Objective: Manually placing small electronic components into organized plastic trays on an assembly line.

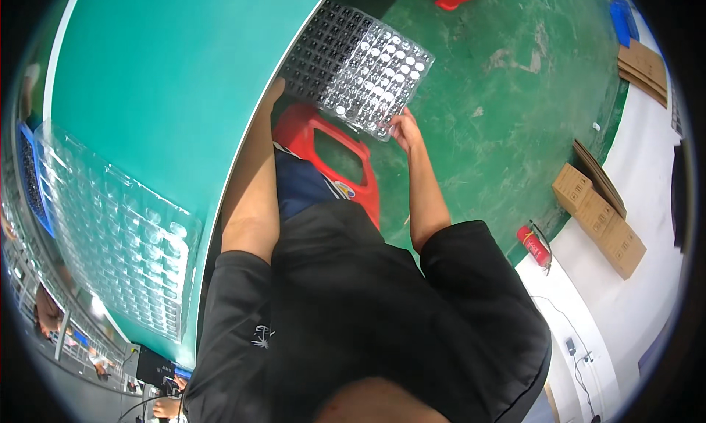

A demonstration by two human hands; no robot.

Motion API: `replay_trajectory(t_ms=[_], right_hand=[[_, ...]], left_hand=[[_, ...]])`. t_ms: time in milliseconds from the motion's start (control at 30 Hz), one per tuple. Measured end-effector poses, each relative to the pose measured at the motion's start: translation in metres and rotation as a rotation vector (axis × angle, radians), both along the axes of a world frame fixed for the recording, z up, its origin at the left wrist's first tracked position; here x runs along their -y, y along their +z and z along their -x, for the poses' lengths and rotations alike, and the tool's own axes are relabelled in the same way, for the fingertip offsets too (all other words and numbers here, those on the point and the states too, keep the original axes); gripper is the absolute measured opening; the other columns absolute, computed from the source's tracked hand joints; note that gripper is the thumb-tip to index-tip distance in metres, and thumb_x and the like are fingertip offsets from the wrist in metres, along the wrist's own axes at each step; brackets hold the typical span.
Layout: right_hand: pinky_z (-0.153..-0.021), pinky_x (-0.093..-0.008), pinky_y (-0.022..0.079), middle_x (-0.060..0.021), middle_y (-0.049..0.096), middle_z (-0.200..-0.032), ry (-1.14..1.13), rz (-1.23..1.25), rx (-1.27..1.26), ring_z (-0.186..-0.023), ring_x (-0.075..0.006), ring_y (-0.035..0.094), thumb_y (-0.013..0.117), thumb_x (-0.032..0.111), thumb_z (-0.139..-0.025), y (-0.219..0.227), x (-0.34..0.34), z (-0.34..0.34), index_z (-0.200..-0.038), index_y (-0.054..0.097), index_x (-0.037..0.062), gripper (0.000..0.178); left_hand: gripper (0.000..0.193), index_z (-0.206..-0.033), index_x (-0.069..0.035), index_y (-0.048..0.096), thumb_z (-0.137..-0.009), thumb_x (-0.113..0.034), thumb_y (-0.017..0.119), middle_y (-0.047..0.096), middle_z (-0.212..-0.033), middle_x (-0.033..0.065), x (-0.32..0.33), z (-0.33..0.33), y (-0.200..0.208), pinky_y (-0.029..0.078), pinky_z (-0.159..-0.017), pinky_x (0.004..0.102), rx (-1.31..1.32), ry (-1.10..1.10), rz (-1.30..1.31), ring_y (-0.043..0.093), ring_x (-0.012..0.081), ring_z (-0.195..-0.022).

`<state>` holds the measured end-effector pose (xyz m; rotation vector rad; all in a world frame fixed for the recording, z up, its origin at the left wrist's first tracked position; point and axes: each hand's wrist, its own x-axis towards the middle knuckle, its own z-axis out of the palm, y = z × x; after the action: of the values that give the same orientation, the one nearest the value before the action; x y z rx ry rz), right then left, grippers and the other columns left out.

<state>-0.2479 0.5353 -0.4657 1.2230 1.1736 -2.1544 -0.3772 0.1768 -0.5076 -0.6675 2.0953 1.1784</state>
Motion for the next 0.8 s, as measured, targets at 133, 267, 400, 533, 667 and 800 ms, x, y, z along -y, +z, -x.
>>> replay_trajectory(t_ms=[133,267,400,533,667,800], right_hand=[[-0.085,-0.0533,0.059,-0.0136,0.061,-0.116,-0.003,0.026,-0.017,-0.095,-0.0275,0.065,0.043,-0.016,-0.069,0.003,0.009,0.006,-0.132,0.038,0.0066,0.067],[-0.086,-0.0555,0.058,-0.0143,0.059,-0.121,0.017,0.014,-0.016,-0.103,-0.0323,0.064,0.04,-0.017,-0.067,0.001,0.005,0.013,-0.137,0.034,0.0065,0.074],[-0.094,-0.0588,0.051,-0.0177,0.051,-0.136,-0.016,0.082,-0.048,-0.119,-0.0388,0.058,0.038,-0.018,-0.065,0.003,0.002,0.017,-0.145,0.028,0.0104,0.086],[-0.096,-0.0598,0.048,-0.0177,0.047,-0.141,-0.013,0.079,-0.082,-0.12,-0.0416,0.056,0.039,-0.018,-0.064,0.007,-0.003,0.016,-0.145,0.026,0.0104,0.087],[-0.098,-0.0602,0.044,-0.0169,0.046,-0.142,0.007,0.123,-0.09,-0.124,-0.0428,0.053,0.04,-0.018,-0.063,0.016,0.004,0.021,-0.145,0.027,0.0104,0.087],[-0.1,-0.0605,0.042,-0.0173,0.046,-0.142,-0.002,0.167,-0.105,-0.126,-0.0435,0.051,0.042,-0.017,-0.062,0.021,-0.009,0.017,-0.145,0.029,0.0099,0.088]], left_hand=[[0.067,-0.142,-0.002,0.041,-0.081,-0.025,0.06,0.05,-0.138,0.0224,0.067,0.08,0.024,0.036,-0.107,0.0402,1.106,0.45,-0.667,0.046,0.034,-0.13],[0.068,-0.142,-0.002,0.041,-0.081,-0.025,0.061,0.05,-0.137,0.0225,0.038,0.002,-0.023,0.036,-0.107,0.0392,0.007,0.038,0.032,0.047,0.0334,-0.129],[0.067,-0.141,0.0,0.041,-0.082,-0.022,0.061,0.051,-0.136,0.0222,0.045,0.001,-0.028,0.037,-0.106,0.0382,-0.067,-0.004,0.03,0.049,0.032,-0.128],[0.066,-0.141,0.002,0.041,-0.082,-0.02,0.061,0.052,-0.134,0.0227,0.02,0.001,-0.001,0.038,-0.105,0.0378,-0.024,-0.015,0.009,0.05,0.0321,-0.126],[0.067,-0.141,0.002,0.041,-0.08,-0.019,0.061,0.053,-0.133,0.0231,0.036,0.002,-0.018,0.039,-0.105,0.0378,-0.063,0.007,0.0,0.05,0.0325,-0.126],[0.071,-0.141,0.003,0.04,-0.076,-0.016,0.062,0.055,-0.132,0.0238,0.003,0.008,0.001,0.039,-0.105,0.0375,-0.013,-0.16,-0.033,0.051,0.0332,-0.126]])
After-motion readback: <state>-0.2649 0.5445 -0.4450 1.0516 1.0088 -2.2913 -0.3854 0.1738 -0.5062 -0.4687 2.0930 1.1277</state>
